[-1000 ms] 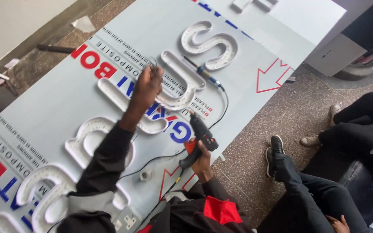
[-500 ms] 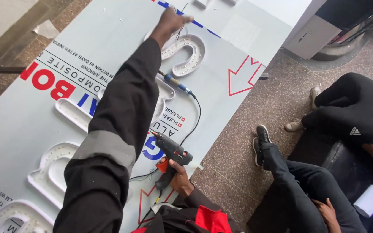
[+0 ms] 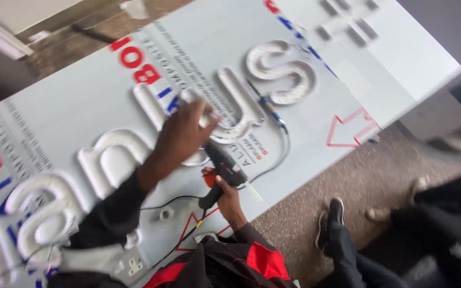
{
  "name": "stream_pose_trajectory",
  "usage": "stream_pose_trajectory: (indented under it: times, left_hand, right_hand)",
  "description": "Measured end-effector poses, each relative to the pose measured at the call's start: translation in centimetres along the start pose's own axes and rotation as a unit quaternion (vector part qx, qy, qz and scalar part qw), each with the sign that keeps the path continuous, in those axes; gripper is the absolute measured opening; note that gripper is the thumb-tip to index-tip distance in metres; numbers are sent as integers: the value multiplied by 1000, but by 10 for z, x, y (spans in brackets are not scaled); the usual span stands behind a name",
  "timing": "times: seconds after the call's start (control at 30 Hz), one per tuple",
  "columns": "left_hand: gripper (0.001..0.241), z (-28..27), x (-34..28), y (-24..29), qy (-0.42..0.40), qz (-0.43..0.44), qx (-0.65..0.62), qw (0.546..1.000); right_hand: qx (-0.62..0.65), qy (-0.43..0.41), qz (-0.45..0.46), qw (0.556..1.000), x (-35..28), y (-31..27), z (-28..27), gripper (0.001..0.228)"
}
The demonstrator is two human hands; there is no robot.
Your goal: Assembling illuminated sign letters by using a hot glue gun to secure components and a soldering iron for wiring and making holes.
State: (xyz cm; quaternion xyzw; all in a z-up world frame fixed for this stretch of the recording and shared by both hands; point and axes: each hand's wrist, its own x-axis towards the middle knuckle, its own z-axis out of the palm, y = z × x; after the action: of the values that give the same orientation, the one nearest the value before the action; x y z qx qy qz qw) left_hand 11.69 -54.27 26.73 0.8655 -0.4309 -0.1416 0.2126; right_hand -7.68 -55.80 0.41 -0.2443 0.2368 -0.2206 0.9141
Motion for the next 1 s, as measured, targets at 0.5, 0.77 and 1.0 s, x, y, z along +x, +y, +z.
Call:
stream_pose_trajectory:
  times: [0.5,0.77,1.0]
  left_hand:
    - [69,201,-191,-94,152,-158,-279,935]
    - [54,172,-115,-134,145,-139,-335,920]
    - [43,150,-95,-244,89,-245,-362,895]
  right_hand:
    - [-464,-119,-78,875,-34,-38,149,14]
    - [-638,-144,-76,753,-15,-50,146,44]
    - [-532,-95,-66,839,-3,-54,100,43]
